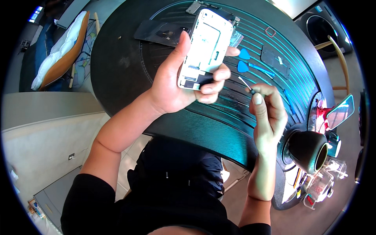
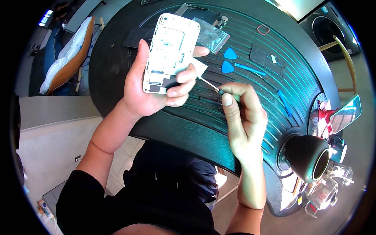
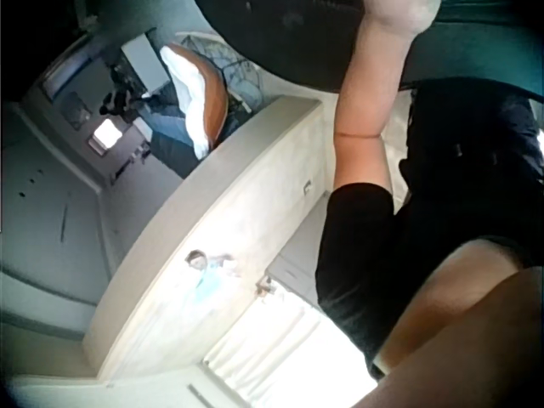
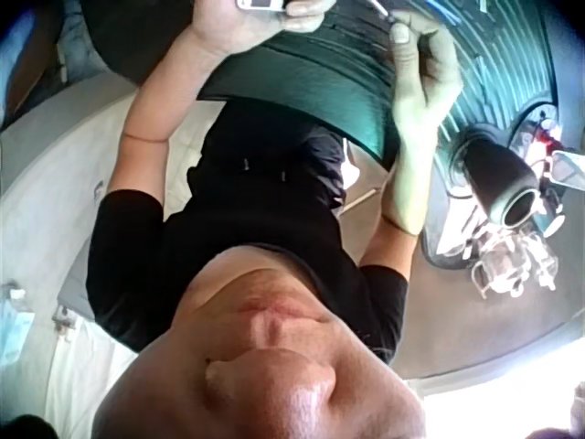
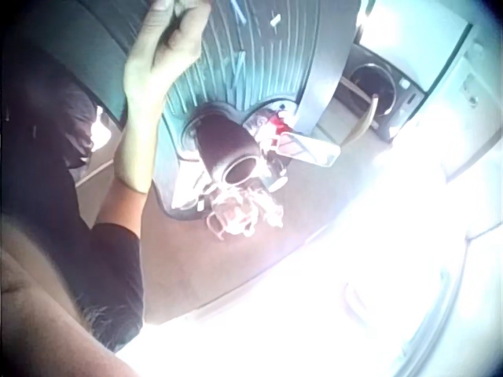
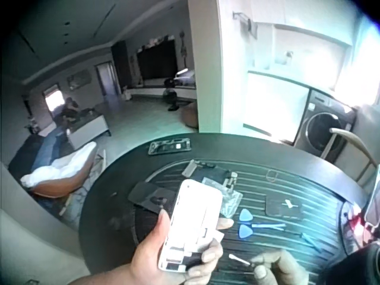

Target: The person disassembles a white smartphone using a screwdriver and plastic pry tools, removes the battery, and reassembles the device. The person handles the phone, battery, and tools on a round table.

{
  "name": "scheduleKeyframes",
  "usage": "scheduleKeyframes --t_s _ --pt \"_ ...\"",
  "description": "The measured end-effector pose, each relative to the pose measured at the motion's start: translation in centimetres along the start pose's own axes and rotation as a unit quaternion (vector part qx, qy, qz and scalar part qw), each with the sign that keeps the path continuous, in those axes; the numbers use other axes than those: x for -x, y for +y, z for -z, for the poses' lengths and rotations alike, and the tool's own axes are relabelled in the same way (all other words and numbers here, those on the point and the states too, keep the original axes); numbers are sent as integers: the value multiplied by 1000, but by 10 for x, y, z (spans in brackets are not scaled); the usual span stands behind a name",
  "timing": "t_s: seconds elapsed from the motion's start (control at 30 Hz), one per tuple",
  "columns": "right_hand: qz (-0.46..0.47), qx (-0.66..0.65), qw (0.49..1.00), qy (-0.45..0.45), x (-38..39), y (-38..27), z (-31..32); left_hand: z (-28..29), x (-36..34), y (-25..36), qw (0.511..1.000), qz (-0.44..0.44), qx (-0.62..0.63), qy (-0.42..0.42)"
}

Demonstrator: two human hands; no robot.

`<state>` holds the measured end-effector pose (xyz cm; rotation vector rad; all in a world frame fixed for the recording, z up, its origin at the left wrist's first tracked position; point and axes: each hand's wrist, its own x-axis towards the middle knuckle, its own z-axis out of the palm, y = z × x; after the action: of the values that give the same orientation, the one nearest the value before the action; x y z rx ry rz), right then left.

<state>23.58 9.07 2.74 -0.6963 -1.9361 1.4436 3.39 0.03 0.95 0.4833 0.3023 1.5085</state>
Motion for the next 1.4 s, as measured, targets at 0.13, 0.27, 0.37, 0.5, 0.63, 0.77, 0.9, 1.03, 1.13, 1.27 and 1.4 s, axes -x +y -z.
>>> scheduleKeyframes --t_s 0.13,0.27,0.37,0.5,0.63,0.77,0.9,1.03,1.13,1.27,1.4 --pt "44 -97 993 48 11 -10 -2 -3 -3 -5 998 19 54 -20" --pt "75 -72 992 77 20 -16 -2 -2 1 -14 998 17 55 -25" --pt "135 3 989 57 20 -12 1 -9 1 -16 999 35 33 -7" --pt "198 -23 978 63 14 -6 -2 -17 0 -19 999 44 20 18" --pt "216 4 975 46 12 -8 -2 -20 -1 -21 999 33 -3 31" --pt "240 10 970 30 9 -5 -5 -17 1 -23 999 30 6 32" --pt "226 1 974 19 11 -6 -8 -15 2 -25 999 30 9 34" --pt "209 20 978 1 13 -11 -10 -16 3 -26 998 17 44 40" --pt "220 63 973 -23 14 -15 -12 -18 3 -27 998 10 45 51" --pt "222 111 968 -34 22 -21 -21 -18 3 -30 996 13 6 89" --pt "216 118 968 -49 22 -18 -25 -17 5 -32 993 10 -28 112"
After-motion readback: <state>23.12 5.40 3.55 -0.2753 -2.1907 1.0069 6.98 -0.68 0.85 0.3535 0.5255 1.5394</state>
